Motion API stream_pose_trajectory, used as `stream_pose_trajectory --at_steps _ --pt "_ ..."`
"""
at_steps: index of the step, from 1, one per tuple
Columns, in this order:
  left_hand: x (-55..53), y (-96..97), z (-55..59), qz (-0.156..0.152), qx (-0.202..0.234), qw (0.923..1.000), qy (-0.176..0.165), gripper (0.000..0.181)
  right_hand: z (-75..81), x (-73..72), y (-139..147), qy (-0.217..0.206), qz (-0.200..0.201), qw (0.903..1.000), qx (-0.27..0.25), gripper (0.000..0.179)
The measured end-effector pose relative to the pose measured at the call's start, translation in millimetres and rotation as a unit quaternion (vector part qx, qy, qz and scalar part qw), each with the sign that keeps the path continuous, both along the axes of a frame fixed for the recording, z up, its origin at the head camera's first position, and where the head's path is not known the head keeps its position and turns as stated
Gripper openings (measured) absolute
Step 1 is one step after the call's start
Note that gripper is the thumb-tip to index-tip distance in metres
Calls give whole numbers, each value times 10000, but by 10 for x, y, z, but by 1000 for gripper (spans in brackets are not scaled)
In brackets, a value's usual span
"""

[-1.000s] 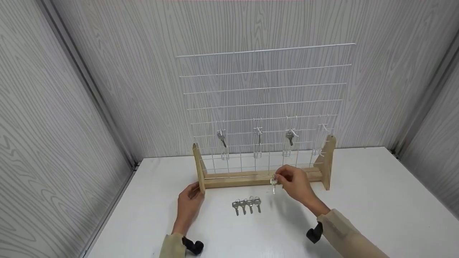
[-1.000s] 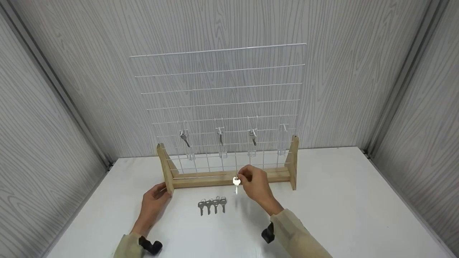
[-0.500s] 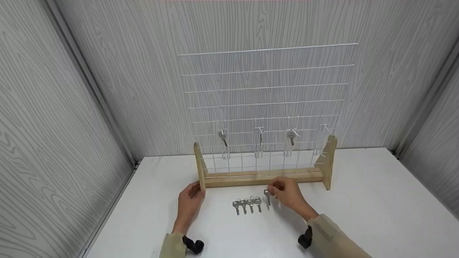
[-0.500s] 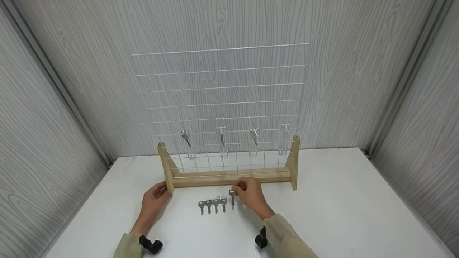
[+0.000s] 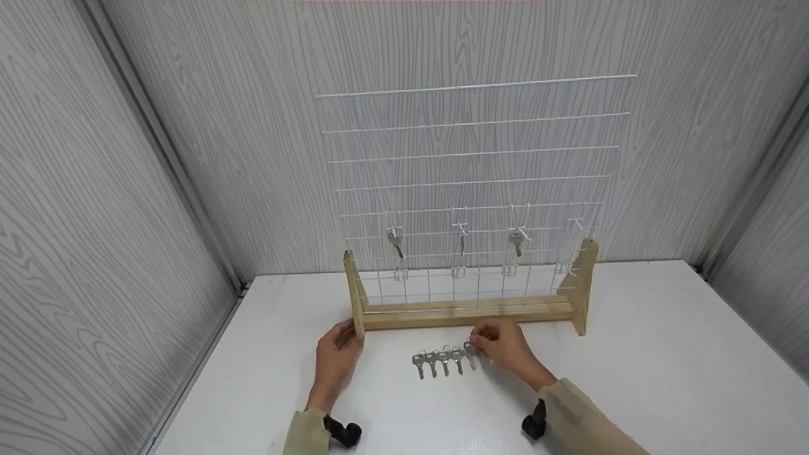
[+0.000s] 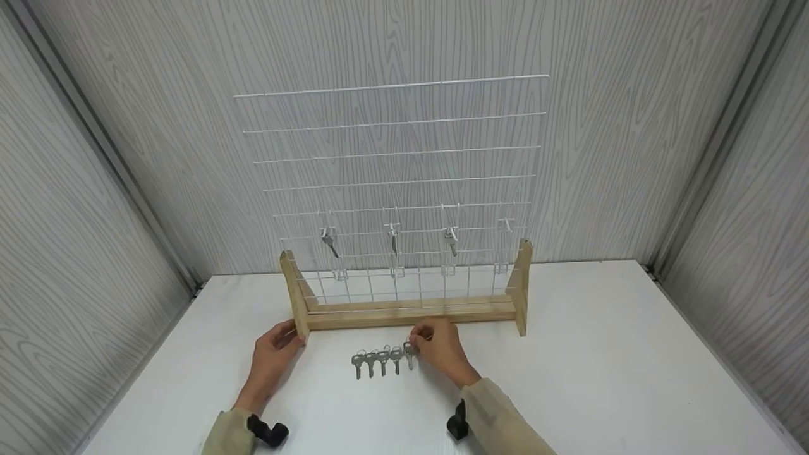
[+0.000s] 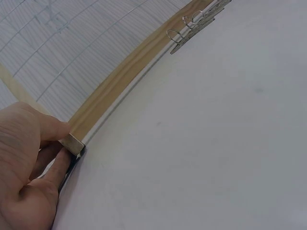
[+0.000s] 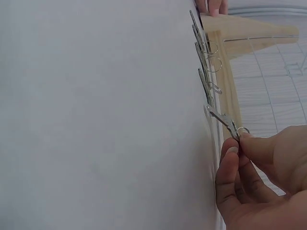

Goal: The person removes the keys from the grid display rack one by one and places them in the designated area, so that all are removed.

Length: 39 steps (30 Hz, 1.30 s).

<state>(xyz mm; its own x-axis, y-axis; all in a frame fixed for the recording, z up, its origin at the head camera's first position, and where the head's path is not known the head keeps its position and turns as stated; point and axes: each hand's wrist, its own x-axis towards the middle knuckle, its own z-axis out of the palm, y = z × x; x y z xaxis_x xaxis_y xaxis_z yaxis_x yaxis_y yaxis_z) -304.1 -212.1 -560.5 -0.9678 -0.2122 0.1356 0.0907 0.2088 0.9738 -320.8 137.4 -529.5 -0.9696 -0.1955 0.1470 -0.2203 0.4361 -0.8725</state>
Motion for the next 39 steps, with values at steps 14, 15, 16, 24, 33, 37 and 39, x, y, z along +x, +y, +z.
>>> stream_pose_trajectory --at_steps 14,15,16,24,33,37,39 --pt "-6 -20 -3 -91 42 9999 50 43 -15 -1 -51 -86 -50 9995 302 8" --pt "-6 -20 -4 -90 41 9999 48 43 -13 -1 -55 -67 -45 9994 351 6" --pt "-7 -21 -5 -95 35 9999 45 43 -10 1 -57 -59 -41 9992 397 6" --pt "-14 -22 -8 -22 -29 10000 -18 42 20 14 -74 111 -70 9966 819 5" --pt "3 -19 2 -73 23 10000 40 43 47 -9 -64 170 -56 9974 695 7" --pt "-3 -15 -5 -67 -20 9999 78 42 77 -15 -23 214 -78 9973 700 8" --pt "-3 -19 -2 -71 -30 9999 103 42 104 -15 3 218 -60 9975 667 8"
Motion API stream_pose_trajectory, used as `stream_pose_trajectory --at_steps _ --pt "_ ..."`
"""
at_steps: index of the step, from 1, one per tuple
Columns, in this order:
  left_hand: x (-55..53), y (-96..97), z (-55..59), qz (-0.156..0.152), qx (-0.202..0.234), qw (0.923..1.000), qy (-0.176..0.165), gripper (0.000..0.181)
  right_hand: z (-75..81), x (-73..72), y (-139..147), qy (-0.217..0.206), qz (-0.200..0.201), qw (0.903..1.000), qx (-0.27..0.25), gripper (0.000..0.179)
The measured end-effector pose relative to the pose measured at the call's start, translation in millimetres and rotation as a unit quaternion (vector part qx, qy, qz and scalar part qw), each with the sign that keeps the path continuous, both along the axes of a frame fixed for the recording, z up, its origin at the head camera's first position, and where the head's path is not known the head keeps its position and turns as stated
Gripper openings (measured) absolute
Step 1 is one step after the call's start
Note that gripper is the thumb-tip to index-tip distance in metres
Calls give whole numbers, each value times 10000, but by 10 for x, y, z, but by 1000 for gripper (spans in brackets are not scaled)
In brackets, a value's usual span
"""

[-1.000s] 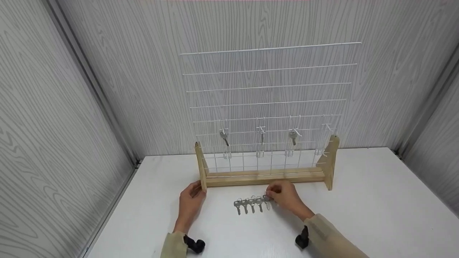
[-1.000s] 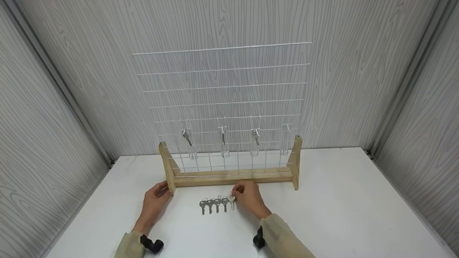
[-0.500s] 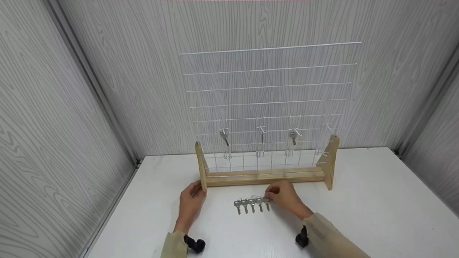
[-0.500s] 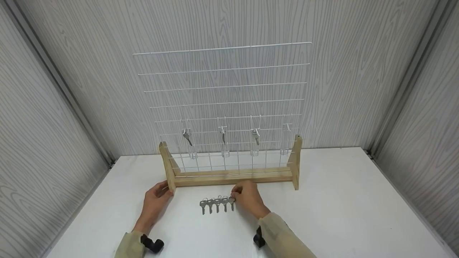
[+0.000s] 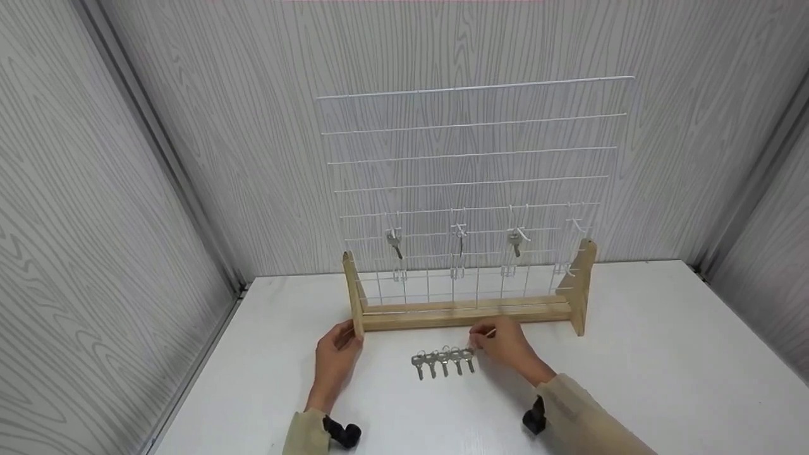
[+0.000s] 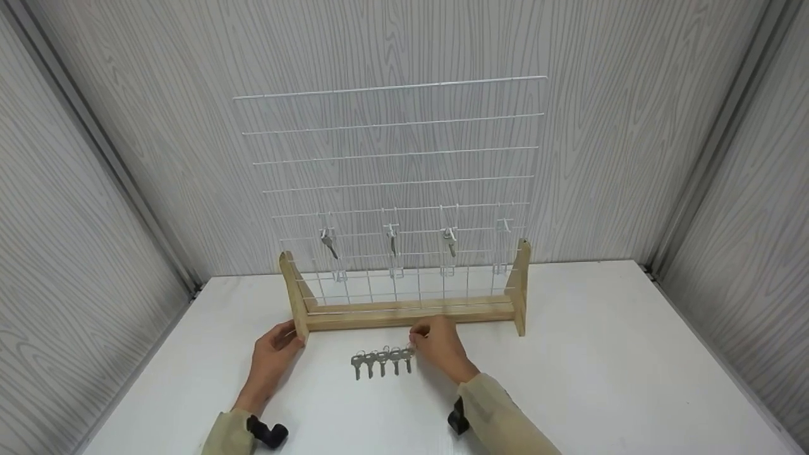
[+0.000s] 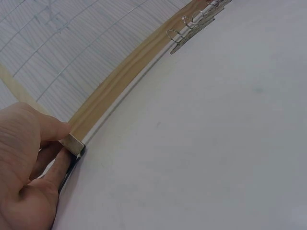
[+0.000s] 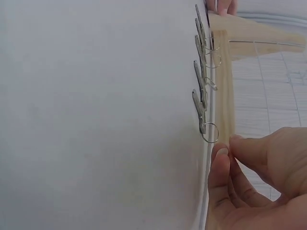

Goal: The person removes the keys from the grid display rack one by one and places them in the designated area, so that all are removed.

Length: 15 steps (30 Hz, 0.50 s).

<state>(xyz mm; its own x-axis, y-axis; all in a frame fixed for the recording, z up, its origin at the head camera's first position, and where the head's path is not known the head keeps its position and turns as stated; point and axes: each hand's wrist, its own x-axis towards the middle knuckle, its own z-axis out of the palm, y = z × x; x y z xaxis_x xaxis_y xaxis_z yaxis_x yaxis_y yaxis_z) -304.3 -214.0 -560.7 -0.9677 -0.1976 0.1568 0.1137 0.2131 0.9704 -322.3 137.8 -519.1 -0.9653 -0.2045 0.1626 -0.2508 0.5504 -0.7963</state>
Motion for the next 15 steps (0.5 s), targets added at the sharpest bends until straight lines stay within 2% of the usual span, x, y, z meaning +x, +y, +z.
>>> stream_pose_trajectory --at_steps 4,15 --pt "-10 -7 -10 3 -49 10000 15 41 83 11 59 31 101 9998 -152 9" --pt "-3 -2 11 19 81 9999 -56 41 419 105 194 558 304 9976 -257 10"
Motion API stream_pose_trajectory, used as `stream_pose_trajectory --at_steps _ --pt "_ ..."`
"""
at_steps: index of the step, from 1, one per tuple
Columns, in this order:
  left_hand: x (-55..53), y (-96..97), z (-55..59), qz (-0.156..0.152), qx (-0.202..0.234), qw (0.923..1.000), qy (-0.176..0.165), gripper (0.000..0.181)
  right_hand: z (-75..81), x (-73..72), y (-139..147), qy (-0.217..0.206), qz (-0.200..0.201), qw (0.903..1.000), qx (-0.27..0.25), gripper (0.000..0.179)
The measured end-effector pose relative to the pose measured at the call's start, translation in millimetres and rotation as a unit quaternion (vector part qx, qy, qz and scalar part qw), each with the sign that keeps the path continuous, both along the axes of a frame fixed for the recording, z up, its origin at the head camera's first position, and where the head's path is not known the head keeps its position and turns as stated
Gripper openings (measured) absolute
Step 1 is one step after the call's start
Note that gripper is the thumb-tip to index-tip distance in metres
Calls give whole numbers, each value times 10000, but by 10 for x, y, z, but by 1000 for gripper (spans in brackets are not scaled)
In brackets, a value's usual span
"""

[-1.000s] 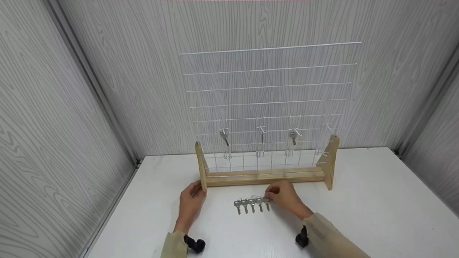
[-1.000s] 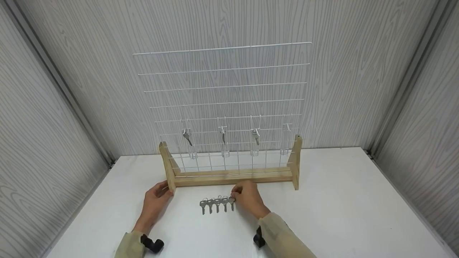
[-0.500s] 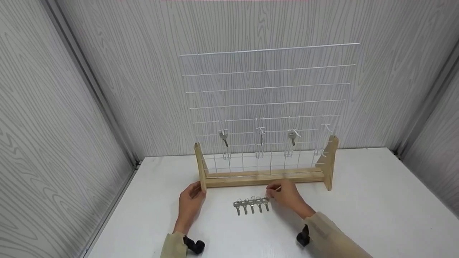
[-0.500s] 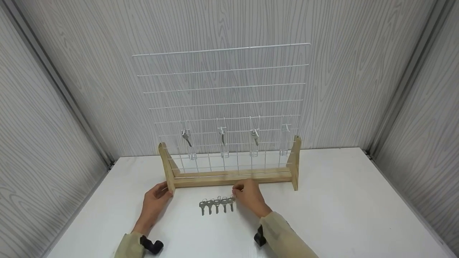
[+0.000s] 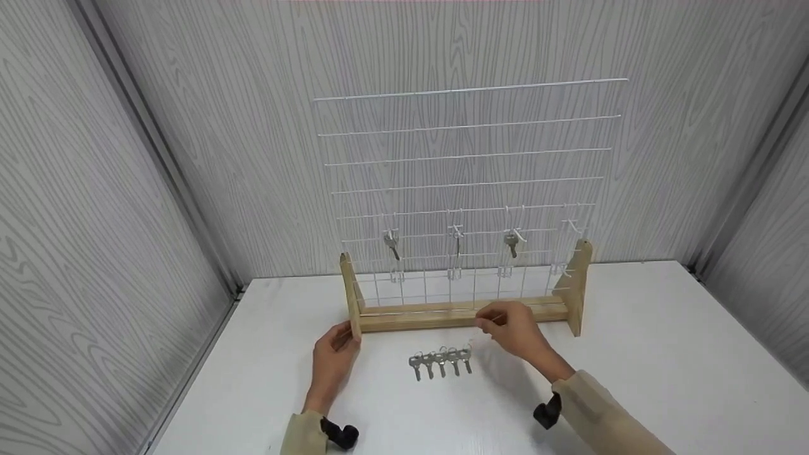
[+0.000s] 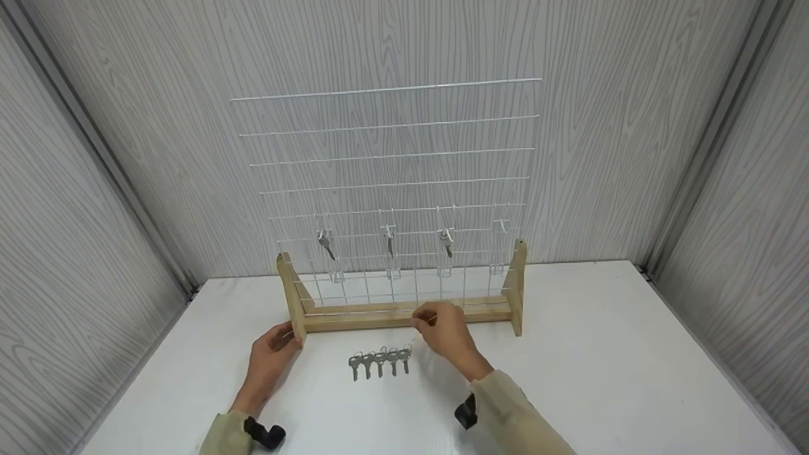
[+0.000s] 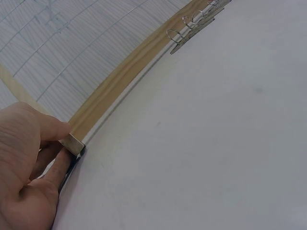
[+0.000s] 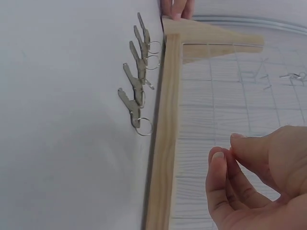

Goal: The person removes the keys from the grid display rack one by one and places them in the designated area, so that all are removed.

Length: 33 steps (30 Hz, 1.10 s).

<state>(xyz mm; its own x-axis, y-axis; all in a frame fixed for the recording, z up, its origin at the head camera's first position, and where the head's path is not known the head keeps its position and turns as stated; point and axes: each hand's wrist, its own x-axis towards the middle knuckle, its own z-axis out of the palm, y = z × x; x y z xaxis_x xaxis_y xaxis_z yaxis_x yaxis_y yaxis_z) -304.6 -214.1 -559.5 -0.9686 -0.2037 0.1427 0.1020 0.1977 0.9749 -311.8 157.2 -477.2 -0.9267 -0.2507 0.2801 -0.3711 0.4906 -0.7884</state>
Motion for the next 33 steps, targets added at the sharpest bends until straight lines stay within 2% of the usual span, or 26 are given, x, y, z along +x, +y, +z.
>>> stream_pose_trajectory --at_steps 5,12,18,25,33 --pt "5 -7 -7 73 -53 9999 -62 41 182 37 59 119 -54 9999 50 12" --pt "10 -3 -28 136 -126 9996 -204 42 442 31 186 450 -378 9982 110 12" --pt "13 -7 -25 52 -98 9999 -48 43 642 -47 308 887 -680 9936 -140 14" --pt "5 5 -22 27 -61 10000 9 42 793 -164 407 1043 -900 9897 -380 17" --pt "0 5 -22 46 -92 9999 -58 44 913 -258 433 1293 -1290 9830 -195 18"
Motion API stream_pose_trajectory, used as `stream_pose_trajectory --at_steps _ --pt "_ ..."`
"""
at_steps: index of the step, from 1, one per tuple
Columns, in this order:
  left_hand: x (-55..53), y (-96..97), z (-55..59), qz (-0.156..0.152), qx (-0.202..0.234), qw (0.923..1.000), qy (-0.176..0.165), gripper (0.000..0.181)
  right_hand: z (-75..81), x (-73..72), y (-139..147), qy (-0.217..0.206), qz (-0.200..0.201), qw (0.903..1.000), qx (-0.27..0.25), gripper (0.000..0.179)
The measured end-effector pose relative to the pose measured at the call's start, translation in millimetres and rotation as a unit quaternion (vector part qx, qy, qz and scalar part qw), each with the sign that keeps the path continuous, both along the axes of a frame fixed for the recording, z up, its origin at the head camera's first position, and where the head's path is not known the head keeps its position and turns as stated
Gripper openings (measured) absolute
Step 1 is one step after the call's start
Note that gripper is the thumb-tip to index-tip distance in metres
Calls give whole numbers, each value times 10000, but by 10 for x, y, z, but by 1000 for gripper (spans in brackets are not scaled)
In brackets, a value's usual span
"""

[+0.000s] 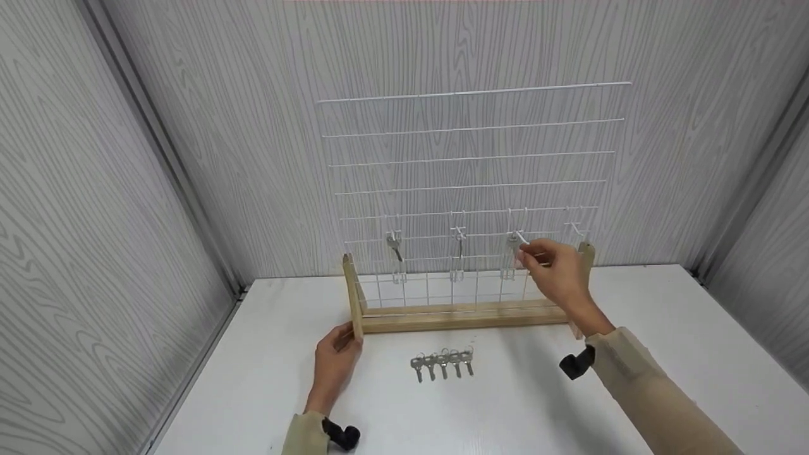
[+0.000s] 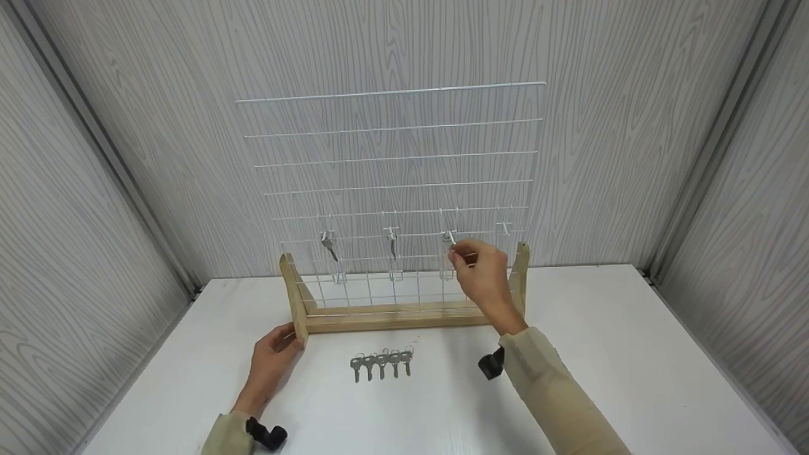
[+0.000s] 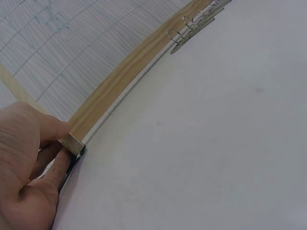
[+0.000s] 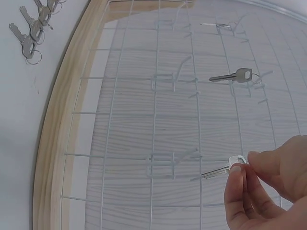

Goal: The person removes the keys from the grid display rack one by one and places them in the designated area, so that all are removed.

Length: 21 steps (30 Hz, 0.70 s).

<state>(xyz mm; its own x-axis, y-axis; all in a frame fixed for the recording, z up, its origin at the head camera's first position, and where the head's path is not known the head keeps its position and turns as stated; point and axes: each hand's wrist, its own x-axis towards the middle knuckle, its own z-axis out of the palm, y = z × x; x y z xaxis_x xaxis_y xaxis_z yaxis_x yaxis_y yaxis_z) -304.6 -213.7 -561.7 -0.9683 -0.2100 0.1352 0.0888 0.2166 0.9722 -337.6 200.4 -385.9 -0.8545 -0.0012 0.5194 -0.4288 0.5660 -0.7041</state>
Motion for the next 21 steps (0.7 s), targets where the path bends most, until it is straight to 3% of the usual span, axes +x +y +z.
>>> stream_pose_trajectory --at_steps 9,15,21 --pt "2 -9 1 -29 -25 10000 80 43 55 -111 -14 154 -337 9993 39 20" --pt "-8 -17 -2 -110 122 9998 83 44 83 -159 -12 376 -569 9970 368 21" --pt "-22 -18 -11 -63 96 9999 44 43 102 -192 -54 257 -470 9984 166 23"
